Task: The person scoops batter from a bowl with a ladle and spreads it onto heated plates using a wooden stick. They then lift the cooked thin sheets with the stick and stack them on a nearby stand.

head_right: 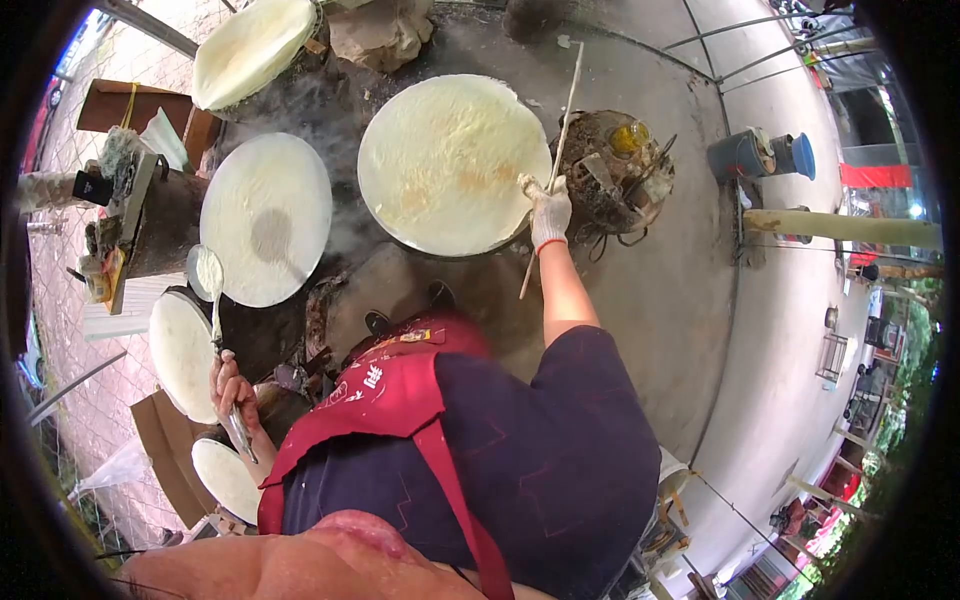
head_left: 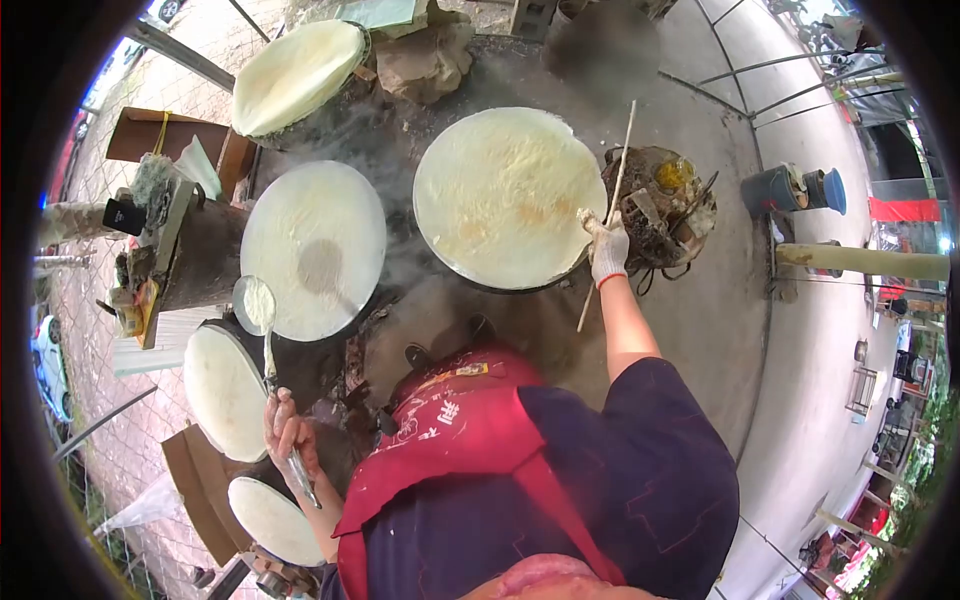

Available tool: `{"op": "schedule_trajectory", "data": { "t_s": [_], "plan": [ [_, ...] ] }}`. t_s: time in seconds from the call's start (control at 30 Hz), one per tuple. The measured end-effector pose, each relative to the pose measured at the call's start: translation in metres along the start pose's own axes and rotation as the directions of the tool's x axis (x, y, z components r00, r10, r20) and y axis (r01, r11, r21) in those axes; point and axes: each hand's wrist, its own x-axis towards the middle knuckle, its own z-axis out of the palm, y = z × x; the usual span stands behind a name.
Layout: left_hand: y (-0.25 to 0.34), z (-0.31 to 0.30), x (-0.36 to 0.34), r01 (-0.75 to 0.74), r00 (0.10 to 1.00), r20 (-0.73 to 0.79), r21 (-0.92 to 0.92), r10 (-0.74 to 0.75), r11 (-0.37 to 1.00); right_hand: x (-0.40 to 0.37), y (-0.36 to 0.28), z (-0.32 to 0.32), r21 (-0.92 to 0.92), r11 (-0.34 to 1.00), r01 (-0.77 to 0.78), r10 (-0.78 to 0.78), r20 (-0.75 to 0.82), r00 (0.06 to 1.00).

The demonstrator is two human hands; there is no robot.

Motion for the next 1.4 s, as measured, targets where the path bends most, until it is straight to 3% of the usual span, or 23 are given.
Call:
{"op": "schedule_trajectory", "data": {
  "t_s": [0.03, 0.07, 0.13, 0.17, 0.2, 0.23, 0.43, 0.53, 0.6, 0.67, 0.77, 0.87, 0.9, 0.97, 1.03, 1.1, 1.13, 1.27, 1.4],
  "plan": [
    [0.001, -0.001, 0.001, -0.004, 1.0, 0.007, -0.005, 0.004, 1.0, 0.013, 0.011, 0.002, 0.046, 0.997, 0.055, -0.057, 0.031, 0.998],
    [0.004, -0.002, 0.002, 0.001, 1.0, 0.012, 0.001, -0.001, 1.0, 0.025, 0.017, -0.002, -0.165, 0.981, 0.101, -0.101, 0.011, 0.995],
    [0.014, -0.008, 0.005, 0.007, 1.0, 0.029, 0.013, -0.007, 1.0, 0.033, 0.008, 0.0, -0.553, 0.815, 0.171, -0.204, 0.002, 0.979],
    [0.02, -0.011, 0.005, 0.001, 1.0, 0.011, 0.017, -0.001, 1.0, 0.034, 0.006, 0.004, -0.558, 0.796, 0.233, -0.282, -0.002, 0.959],
    [0.027, -0.015, 0.006, -0.005, 1.0, -0.005, 0.019, 0.005, 1.0, 0.019, -0.022, 0.016, -0.742, 0.64, 0.199, -0.302, -0.004, 0.953],
    [0.035, -0.019, 0.006, -0.01, 1.0, -0.021, 0.018, 0.01, 1.0, 0.002, -0.048, 0.03, -0.768, 0.578, 0.277, -0.37, 0.056, 0.927],
    [0.09, -0.047, 0.004, -0.066, 0.992, -0.106, 0.065, 0.072, 0.996, -0.075, -0.158, 0.138, -0.795, 0.299, 0.528, -0.501, 0.34, 0.796],
    [0.113, -0.057, -0.001, -0.106, 0.975, -0.179, 0.154, 0.133, 0.982, -0.071, -0.19, 0.196, -0.678, 0.21, 0.705, -0.591, 0.486, 0.644],
    [0.131, -0.077, -0.002, -0.082, 0.992, -0.088, 0.096, 0.091, 0.992, -0.062, -0.226, 0.244, -0.635, 0.097, 0.766, -0.605, 0.574, 0.552],
    [0.143, -0.09, -0.008, -0.048, 0.999, -0.019, -0.003, 0.048, 0.999, -0.051, -0.263, 0.299, -0.614, -0.079, 0.785, -0.603, 0.657, 0.453],
    [0.15, -0.1, -0.019, -0.093, 0.994, -0.059, -0.024, 0.091, 0.995, -0.082, -0.314, 0.39, -0.572, -0.241, 0.784, -0.629, 0.708, 0.322],
    [0.14, -0.094, -0.028, -0.217, 0.957, -0.197, 0.008, 0.214, 0.976, -0.114, -0.33, 0.474, -0.518, -0.423, 0.744, -0.612, 0.768, 0.187],
    [0.135, -0.091, -0.034, -0.255, 0.937, -0.24, 0.021, 0.253, 0.967, -0.144, -0.329, 0.493, -0.415, -0.454, 0.789, -0.604, 0.794, 0.07],
    [0.124, -0.084, -0.041, -0.335, 0.88, -0.343, 0.039, 0.328, 0.941, -0.143, -0.294, 0.547, -0.319, -0.56, 0.765, -0.564, 0.823, -0.07],
    [0.11, -0.08, -0.052, -0.396, 0.864, -0.339, -0.002, 0.371, 0.918, -0.145, -0.256, 0.588, -0.211, -0.674, 0.708, -0.508, 0.828, -0.237],
    [0.089, -0.072, -0.065, -0.462, 0.835, -0.359, -0.047, 0.416, 0.886, -0.126, -0.203, 0.628, -0.202, -0.629, 0.751, -0.437, 0.891, -0.126],
    [0.077, -0.069, -0.07, -0.51, 0.801, -0.379, -0.027, 0.463, 0.86, -0.114, -0.177, 0.644, -0.144, -0.623, 0.769, -0.447, 0.872, -0.199],
    [0.032, -0.06, -0.103, -0.61, 0.696, -0.492, -0.021, 0.523, 0.792, -0.055, -0.067, 0.676, -0.016, -0.571, 0.821, -0.385, 0.888, -0.251],
    [0.0, -0.076, -0.146, -0.627, 0.668, -0.54, -0.039, 0.512, 0.778, -0.012, 0.005, 0.672, -0.055, -0.489, 0.871, -0.416, 0.892, -0.177]
  ]
}}
